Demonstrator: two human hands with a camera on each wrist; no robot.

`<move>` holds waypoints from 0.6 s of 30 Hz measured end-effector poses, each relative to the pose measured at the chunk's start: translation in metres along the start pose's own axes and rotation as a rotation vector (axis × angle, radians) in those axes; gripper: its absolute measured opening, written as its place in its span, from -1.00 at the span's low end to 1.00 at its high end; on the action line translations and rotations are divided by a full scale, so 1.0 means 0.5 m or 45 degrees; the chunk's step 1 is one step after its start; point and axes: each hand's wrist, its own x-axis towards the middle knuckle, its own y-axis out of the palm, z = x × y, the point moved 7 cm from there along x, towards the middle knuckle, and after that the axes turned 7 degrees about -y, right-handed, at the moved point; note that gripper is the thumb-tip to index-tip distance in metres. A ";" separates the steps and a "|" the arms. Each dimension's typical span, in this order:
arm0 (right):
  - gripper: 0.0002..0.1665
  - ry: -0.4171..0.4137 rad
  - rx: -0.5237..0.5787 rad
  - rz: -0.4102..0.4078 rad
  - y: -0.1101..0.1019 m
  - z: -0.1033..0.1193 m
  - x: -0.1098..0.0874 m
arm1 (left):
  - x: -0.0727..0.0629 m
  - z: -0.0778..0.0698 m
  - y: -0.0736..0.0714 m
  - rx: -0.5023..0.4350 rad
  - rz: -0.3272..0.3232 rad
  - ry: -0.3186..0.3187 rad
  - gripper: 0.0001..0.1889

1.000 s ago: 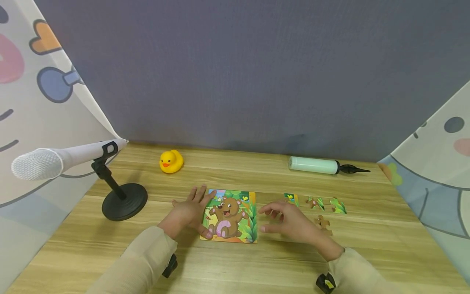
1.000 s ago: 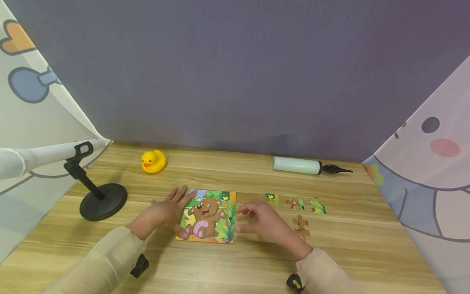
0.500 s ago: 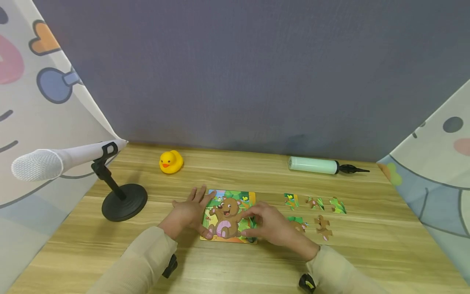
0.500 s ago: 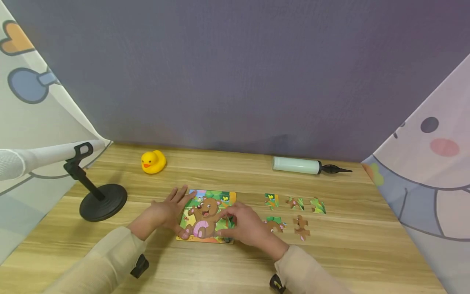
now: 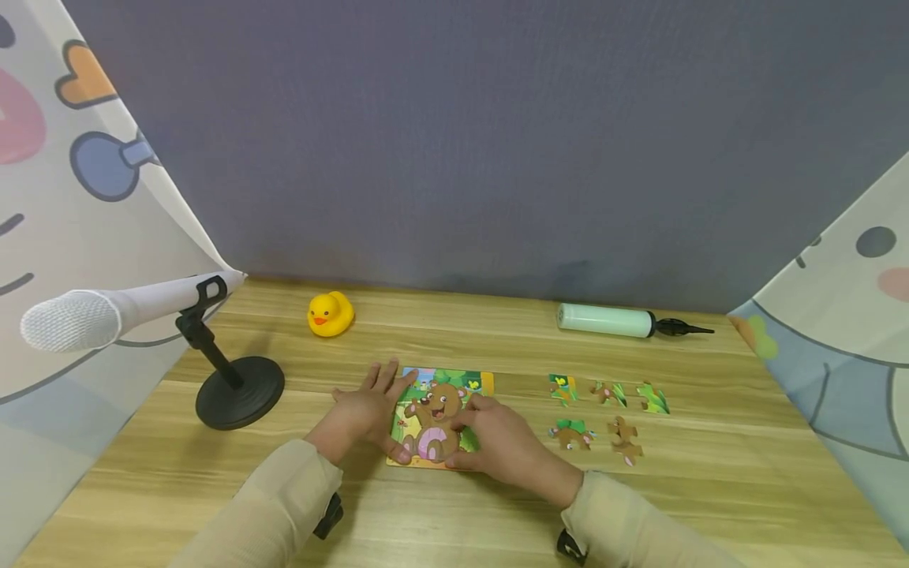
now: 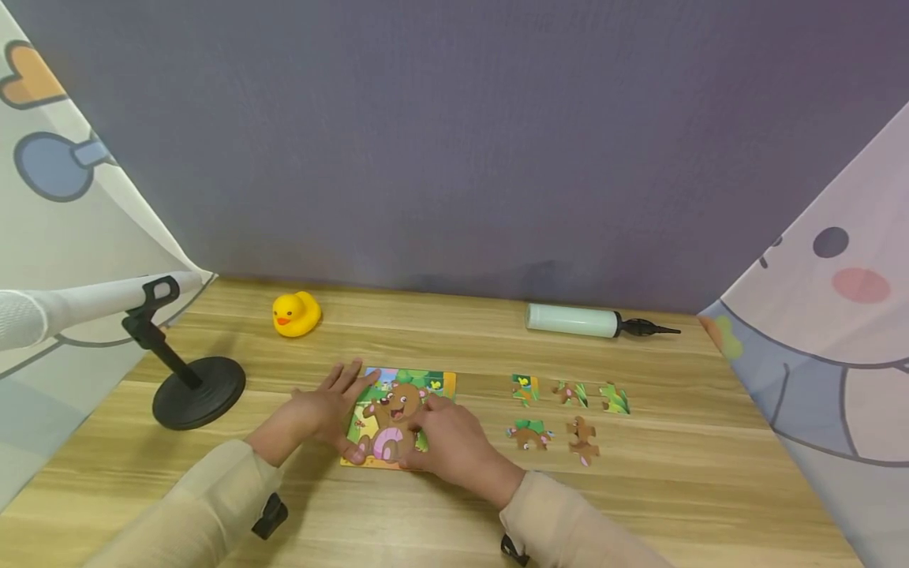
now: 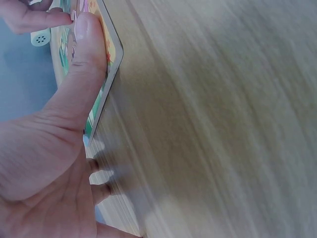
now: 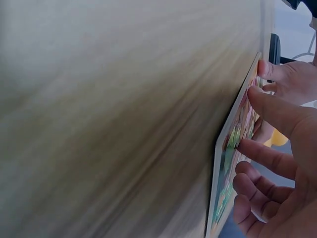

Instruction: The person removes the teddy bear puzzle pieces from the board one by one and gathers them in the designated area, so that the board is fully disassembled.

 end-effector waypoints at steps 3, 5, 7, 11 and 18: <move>-0.53 -0.004 0.000 -0.007 0.002 0.003 0.003 | 0.000 0.000 0.001 -0.003 -0.003 0.000 0.39; -0.55 -0.005 0.000 -0.010 0.003 0.005 0.005 | 0.000 0.000 0.001 -0.001 -0.003 0.001 0.39; -0.57 -0.001 0.007 -0.010 0.004 0.006 0.007 | 0.000 0.000 0.001 0.002 -0.003 -0.001 0.39; -0.58 0.013 0.000 0.005 0.007 0.006 0.011 | 0.001 0.000 0.001 0.007 -0.003 -0.003 0.39; -0.50 0.026 -0.034 0.033 0.008 0.008 0.017 | 0.000 0.000 0.000 0.008 -0.008 0.000 0.39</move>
